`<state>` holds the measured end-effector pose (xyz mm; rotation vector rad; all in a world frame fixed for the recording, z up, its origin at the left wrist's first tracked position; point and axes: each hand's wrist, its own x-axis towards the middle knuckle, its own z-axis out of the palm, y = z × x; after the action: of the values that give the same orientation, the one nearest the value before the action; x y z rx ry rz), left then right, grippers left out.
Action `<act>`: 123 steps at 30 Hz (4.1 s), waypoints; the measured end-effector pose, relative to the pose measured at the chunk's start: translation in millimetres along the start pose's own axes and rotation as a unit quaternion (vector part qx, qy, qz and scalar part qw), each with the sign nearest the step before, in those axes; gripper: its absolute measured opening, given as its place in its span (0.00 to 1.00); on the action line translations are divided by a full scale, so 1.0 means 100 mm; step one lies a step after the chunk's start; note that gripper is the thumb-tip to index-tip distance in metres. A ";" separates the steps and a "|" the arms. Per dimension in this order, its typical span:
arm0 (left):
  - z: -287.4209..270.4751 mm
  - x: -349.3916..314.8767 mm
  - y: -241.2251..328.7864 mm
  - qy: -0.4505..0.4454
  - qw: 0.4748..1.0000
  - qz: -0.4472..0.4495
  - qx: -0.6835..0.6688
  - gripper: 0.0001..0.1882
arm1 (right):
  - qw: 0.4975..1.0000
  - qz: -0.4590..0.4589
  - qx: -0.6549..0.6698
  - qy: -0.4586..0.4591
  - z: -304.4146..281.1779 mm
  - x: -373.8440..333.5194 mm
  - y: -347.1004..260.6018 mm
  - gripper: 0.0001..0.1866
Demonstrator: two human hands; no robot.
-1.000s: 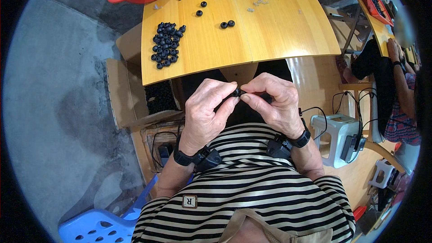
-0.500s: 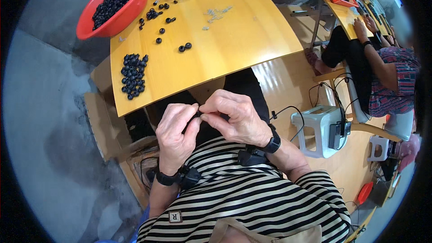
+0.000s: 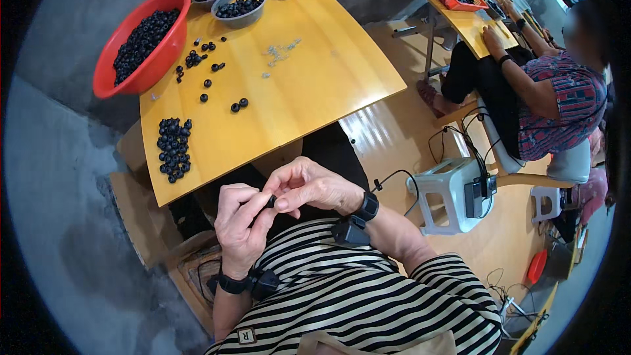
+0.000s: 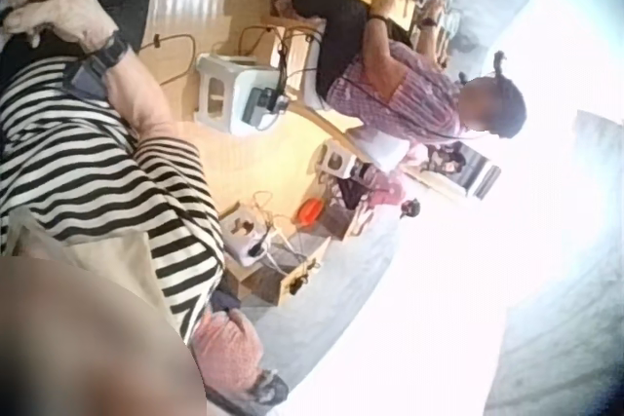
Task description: The person assembles components by hand by picking up a black plastic piece and a small metal insert, fitting the insert into the piece, and placing the assembled unit onto the table.
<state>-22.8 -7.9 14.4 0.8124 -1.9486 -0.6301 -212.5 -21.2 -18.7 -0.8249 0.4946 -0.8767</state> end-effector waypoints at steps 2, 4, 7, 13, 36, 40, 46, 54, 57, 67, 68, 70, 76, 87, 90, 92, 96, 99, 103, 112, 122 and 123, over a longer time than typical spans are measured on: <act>-0.03 -0.02 0.01 0.005 1.000 0.007 0.027 0.18 | 0.997 0.005 0.058 -0.042 0.02 0.01 0.03 0.09; -0.03 0.02 0.03 0.007 0.999 0.022 0.034 0.18 | 0.997 0.000 0.067 -0.027 0.08 0.01 0.04 0.08; -0.01 0.03 0.02 0.014 0.999 0.039 0.033 0.17 | 0.997 -0.023 0.079 0.009 0.13 0.04 0.12 0.03; 0.06 0.05 0.00 0.031 0.999 0.011 0.028 0.17 | 0.993 -0.021 0.106 0.038 0.09 0.08 0.20 0.06; 0.04 -0.02 -0.06 -0.003 1.000 -0.009 -0.001 0.16 | 0.986 0.032 0.166 -0.002 0.16 0.05 0.28 0.09; 0.02 -0.04 -0.06 0.008 1.000 -0.023 0.000 0.15 | 0.990 0.048 0.132 0.012 0.22 0.07 0.23 0.09; -0.06 -0.08 -0.12 0.013 0.999 -0.046 -0.005 0.13 | 0.990 0.072 0.120 0.015 0.21 0.07 0.20 0.14; -0.58 -0.23 -0.57 0.228 0.947 -0.180 0.138 0.13 | 0.990 0.095 -0.016 0.106 0.20 0.10 0.11 0.11; -0.80 -0.26 -0.88 0.298 0.905 -0.178 0.244 0.11 | 0.990 0.072 -0.016 0.121 0.20 0.11 0.11 0.12; -0.90 -0.38 -1.39 0.278 0.896 -0.193 0.287 0.12 | 0.987 0.064 -0.033 0.142 0.19 0.11 0.11 0.11; -0.90 -0.38 -1.39 0.281 0.895 -0.198 0.286 0.12 | 0.987 0.063 -0.034 0.142 0.20 0.11 0.11 0.11; -0.90 -0.40 -1.39 0.284 0.893 -0.203 0.283 0.12 | 0.987 0.061 -0.036 0.142 0.21 0.11 0.11 0.11; -0.92 -0.48 -1.34 0.300 0.894 -0.203 0.264 0.12 | 0.985 0.056 -0.092 0.137 0.14 0.18 0.04 0.10; -0.72 -0.23 -0.81 0.293 0.905 -0.146 0.273 0.14 | 0.639 -0.249 -0.668 0.287 -0.42 0.97 -0.25 0.09; -0.57 -0.16 -0.63 0.248 0.931 -0.129 0.236 0.12 | 0.580 -0.224 -0.728 0.290 -0.45 1.13 -0.22 0.12; -0.47 -0.11 -0.51 0.244 0.938 -0.120 0.217 0.11 | 0.564 -0.143 -0.767 0.271 -0.42 1.18 -0.22 0.15; -0.30 -0.04 -0.33 0.195 0.964 -0.090 0.156 0.10 | 0.561 -0.170 -0.761 0.279 -0.52 1.21 -0.15 0.10; -0.18 0.00 -0.31 0.160 0.976 -0.136 0.058 0.09 | 0.602 -0.184 -0.718 0.297 -0.51 1.09 -0.19 0.09; -0.05 0.05 -0.29 0.134 0.971 -0.183 -0.074 0.08 | 0.730 -0.317 -0.562 0.225 -0.14 0.66 -0.31 0.08; 0.00 0.10 -0.15 0.095 0.952 -0.194 -0.218 0.13 | 0.739 -0.376 -0.552 0.090 0.43 0.08 -0.34 0.16; -0.05 0.08 -0.06 0.121 0.930 -0.207 -0.280 0.13 | 0.738 -0.400 -0.536 0.090 0.48 0.03 -0.31 0.13; -0.04 0.04 -0.09 0.148 0.927 -0.208 -0.275 0.13 | 0.775 -0.368 -0.498 0.122 0.51 0.02 -0.30 0.11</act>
<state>-18.2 -17.3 11.9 0.8965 -1.2320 -1.1702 -191.0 -12.4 35.7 -1.9877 0.9202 -1.4764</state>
